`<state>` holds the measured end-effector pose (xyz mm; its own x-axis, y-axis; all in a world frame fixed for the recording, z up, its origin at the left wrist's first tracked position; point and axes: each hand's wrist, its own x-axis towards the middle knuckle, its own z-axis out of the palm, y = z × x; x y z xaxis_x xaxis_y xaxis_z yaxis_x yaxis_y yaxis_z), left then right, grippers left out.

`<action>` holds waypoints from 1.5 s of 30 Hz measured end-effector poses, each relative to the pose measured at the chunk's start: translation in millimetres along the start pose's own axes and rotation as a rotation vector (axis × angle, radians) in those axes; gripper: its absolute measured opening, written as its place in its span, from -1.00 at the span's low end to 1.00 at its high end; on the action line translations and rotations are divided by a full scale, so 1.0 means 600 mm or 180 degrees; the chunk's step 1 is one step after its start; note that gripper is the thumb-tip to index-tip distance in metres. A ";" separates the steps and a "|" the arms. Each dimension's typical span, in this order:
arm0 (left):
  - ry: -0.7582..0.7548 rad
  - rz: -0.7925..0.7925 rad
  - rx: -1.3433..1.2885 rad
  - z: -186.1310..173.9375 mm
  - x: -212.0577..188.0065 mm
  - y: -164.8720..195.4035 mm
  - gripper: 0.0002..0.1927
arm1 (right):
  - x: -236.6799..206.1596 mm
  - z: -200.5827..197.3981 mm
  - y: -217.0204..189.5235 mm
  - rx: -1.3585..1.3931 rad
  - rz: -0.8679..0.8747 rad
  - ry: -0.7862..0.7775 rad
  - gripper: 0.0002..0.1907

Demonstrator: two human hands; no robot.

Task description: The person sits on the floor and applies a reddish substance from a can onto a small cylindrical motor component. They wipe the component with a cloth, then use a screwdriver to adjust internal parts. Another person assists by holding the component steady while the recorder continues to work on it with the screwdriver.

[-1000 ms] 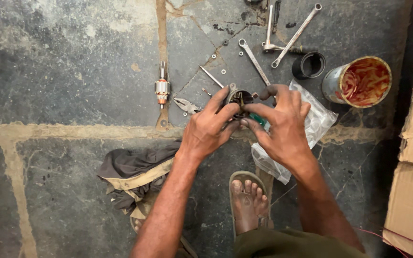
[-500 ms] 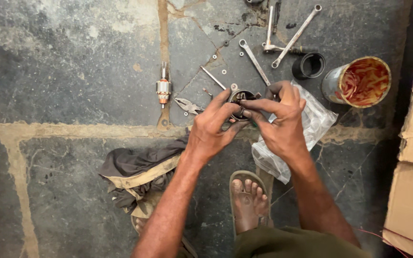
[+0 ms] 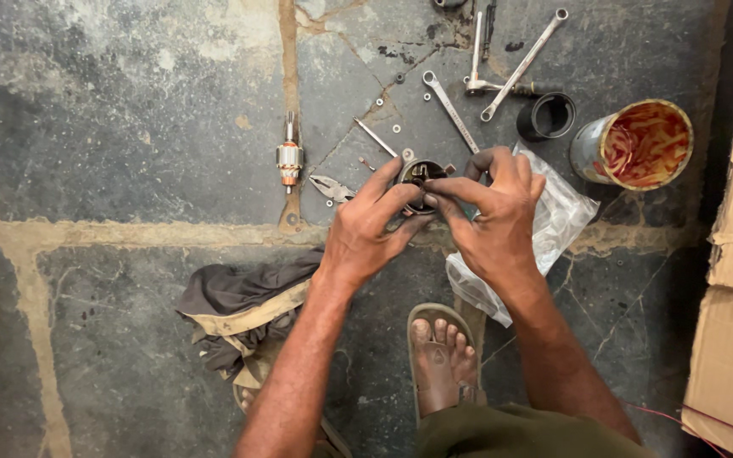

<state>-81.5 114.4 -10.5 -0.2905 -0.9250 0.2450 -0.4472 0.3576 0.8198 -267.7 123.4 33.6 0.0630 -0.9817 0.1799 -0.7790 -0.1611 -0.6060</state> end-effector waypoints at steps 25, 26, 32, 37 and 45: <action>-0.0315 -0.0850 -0.1543 -0.005 0.001 -0.022 -0.46 | 0.032 -0.026 0.038 0.0267 -0.0278 -0.1285 -0.50; -0.0362 -0.0946 -0.1638 -0.005 0.002 -0.021 -0.46 | 0.032 -0.028 0.038 0.0282 -0.0227 -0.1337 -0.49; -0.0452 -0.1160 -0.1794 -0.015 0.007 -0.014 -0.46 | 0.033 -0.026 0.032 0.0296 -0.0413 -0.1300 -0.51; -0.0353 -0.0848 -0.1530 -0.017 0.015 -0.007 -0.47 | 0.030 -0.019 0.025 0.0224 -0.0207 -0.1268 -0.41; -0.0294 -0.0926 -0.1638 -0.016 0.017 -0.005 -0.47 | 0.010 -0.003 0.019 0.0428 -0.0197 -0.0850 -0.43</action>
<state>-75.0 102.5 -5.4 -0.3001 -0.9524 -0.0542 -0.0588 -0.0382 0.9975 -277.4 115.8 29.3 0.2834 -0.9588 0.0205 -0.6802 -0.2161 -0.7005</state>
